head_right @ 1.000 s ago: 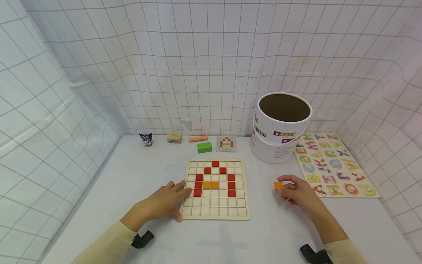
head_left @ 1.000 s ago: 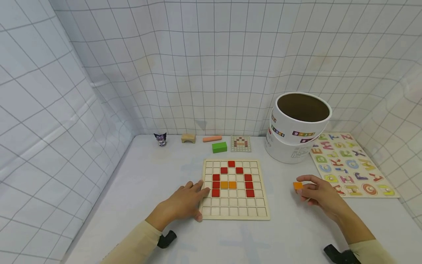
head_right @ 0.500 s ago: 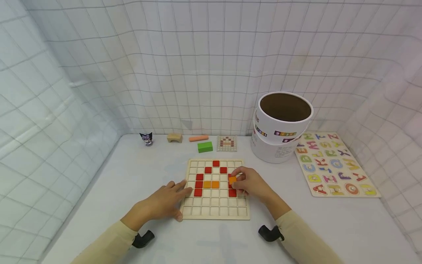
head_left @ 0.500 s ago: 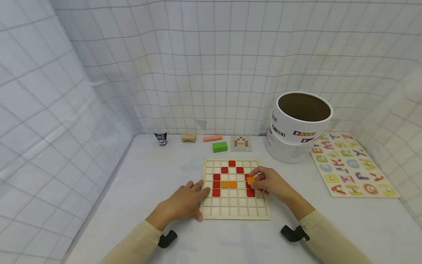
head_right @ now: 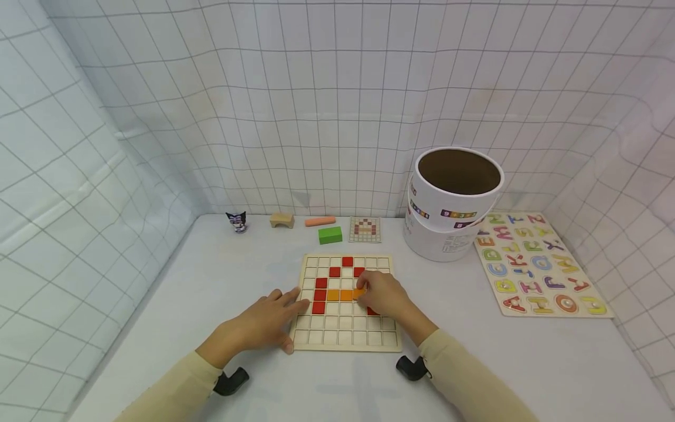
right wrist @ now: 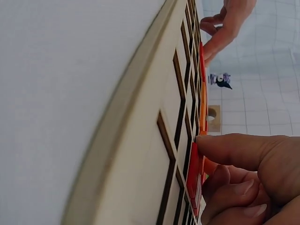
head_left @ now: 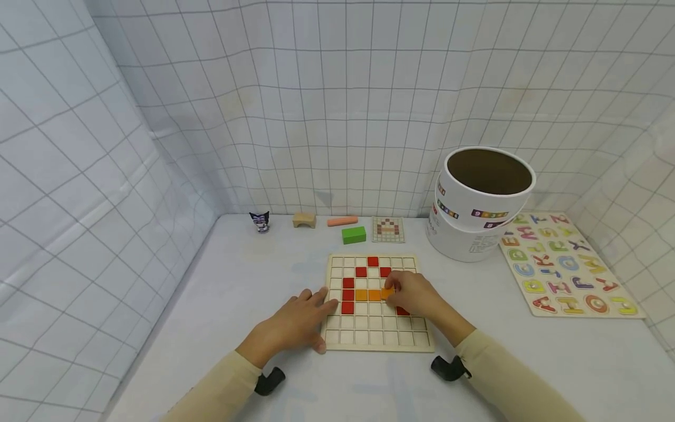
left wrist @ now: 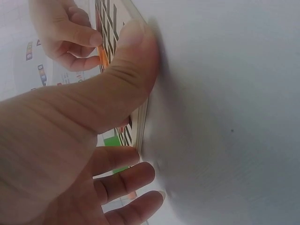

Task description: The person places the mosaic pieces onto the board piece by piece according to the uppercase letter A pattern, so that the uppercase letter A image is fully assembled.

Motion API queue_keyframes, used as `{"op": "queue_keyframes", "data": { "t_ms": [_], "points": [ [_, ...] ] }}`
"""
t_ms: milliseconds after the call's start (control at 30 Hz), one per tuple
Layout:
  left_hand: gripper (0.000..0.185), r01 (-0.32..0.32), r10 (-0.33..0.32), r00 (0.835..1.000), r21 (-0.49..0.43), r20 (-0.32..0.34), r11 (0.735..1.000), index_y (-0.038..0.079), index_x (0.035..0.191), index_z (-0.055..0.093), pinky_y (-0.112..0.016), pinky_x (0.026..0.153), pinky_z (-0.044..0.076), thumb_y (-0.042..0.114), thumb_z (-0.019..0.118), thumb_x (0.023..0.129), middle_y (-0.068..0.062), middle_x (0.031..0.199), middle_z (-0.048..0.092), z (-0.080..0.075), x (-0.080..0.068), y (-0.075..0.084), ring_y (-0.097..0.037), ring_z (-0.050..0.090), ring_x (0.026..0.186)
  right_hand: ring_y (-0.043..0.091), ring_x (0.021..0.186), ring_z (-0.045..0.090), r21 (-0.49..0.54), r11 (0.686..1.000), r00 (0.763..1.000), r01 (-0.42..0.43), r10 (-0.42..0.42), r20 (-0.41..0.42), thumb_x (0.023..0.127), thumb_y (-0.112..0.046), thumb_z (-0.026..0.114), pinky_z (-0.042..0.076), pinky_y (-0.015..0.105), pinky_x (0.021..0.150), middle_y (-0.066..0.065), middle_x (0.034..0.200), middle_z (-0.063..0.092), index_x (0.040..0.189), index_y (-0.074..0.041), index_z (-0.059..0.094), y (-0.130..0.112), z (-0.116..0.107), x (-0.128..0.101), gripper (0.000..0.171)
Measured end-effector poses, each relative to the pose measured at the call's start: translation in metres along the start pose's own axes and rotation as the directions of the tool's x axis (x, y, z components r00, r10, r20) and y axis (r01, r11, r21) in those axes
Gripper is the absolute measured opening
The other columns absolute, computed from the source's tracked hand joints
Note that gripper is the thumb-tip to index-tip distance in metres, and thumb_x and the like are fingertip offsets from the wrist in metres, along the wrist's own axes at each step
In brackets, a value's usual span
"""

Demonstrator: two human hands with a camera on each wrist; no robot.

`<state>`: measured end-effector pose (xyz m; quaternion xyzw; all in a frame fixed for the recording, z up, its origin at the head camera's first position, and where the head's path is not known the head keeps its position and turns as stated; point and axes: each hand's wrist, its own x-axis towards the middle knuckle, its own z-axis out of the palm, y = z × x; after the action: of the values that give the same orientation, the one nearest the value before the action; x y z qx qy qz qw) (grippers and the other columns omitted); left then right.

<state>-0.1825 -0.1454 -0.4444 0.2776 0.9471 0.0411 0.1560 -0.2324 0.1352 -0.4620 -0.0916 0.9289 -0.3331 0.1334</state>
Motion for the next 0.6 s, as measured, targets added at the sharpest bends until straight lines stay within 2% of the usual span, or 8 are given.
{"op": "queue_keyframes", "data": {
  "t_ms": [400, 600],
  "points": [
    [0.09, -0.005, 0.005, 1.0, 0.005, -0.004, 1.0, 0.017, 0.152, 0.048, -0.057, 0.107, 0.041, 0.045, 0.087, 0.075, -0.016, 0.162, 0.036, 0.0, 0.0, 0.0, -0.036, 0.043, 0.135, 0.019, 0.075, 0.052, 0.001, 1.0, 1.0, -0.006, 0.006, 0.02, 0.083, -0.009, 0.08, 0.039, 0.032, 0.064, 0.003, 0.077, 0.056, 0.097, -0.013, 0.068, -0.001, -0.002, -0.001, 0.019],
    [0.09, -0.002, 0.002, 1.0, -0.01, 0.004, 1.0, 0.017, 0.152, 0.048, -0.057, 0.108, 0.04, 0.045, 0.086, 0.076, -0.016, 0.163, 0.035, -0.003, -0.002, -0.001, -0.035, 0.042, 0.133, 0.02, 0.075, 0.053, 0.042, 0.999, 1.0, -0.014, 0.013, 0.016, 0.087, -0.014, 0.077, 0.041, 0.031, 0.064, 0.004, 0.081, 0.058, 0.108, -0.012, 0.069, 0.004, -0.016, -0.004, 0.022]
  ]
}}
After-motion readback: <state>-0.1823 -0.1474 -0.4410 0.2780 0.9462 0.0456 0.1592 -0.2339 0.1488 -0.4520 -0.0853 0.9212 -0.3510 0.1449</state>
